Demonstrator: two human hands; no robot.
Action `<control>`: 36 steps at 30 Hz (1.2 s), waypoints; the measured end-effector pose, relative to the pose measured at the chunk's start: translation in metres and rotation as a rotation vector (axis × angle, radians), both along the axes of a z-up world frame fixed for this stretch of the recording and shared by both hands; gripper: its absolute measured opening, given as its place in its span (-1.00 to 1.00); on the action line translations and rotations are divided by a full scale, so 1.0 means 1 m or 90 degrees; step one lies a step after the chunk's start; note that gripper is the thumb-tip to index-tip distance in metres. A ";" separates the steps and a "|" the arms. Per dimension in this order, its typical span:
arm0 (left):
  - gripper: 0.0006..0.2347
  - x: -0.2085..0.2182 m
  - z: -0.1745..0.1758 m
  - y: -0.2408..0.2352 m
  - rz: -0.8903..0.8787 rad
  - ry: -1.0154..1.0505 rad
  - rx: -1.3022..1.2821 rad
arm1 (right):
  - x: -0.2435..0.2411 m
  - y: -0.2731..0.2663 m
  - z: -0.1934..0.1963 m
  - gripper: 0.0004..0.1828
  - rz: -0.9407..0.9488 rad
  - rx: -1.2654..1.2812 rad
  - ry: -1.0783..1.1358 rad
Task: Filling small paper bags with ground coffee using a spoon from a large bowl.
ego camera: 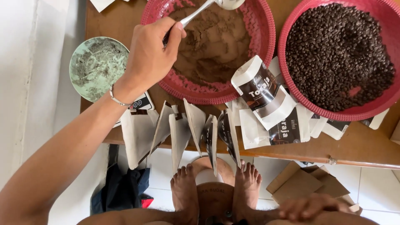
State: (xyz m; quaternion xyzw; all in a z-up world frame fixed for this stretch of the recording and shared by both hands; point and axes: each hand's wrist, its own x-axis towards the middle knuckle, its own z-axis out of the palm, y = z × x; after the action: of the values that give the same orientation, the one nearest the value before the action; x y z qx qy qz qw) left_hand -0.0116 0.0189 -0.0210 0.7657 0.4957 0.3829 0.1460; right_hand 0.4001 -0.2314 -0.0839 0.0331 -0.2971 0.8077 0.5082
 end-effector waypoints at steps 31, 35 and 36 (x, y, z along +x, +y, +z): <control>-0.54 -0.090 -0.074 0.041 0.257 0.345 -0.269 | -0.089 -0.073 -0.237 -0.42 0.033 0.130 -1.797; -0.61 -0.087 -0.086 0.035 0.234 0.379 -0.196 | -0.086 -0.087 -0.257 -0.56 -0.108 0.103 -1.830; -0.62 -0.086 -0.086 0.035 0.232 0.392 -0.180 | -0.086 -0.089 -0.262 -0.52 -0.217 0.197 -1.848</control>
State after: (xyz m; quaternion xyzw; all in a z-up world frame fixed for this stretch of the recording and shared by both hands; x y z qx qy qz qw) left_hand -0.0977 0.0539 -0.1068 0.7168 0.6920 0.0822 0.0241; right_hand 0.3143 -0.3208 -0.3463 -0.7713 -0.6179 0.0241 -0.1509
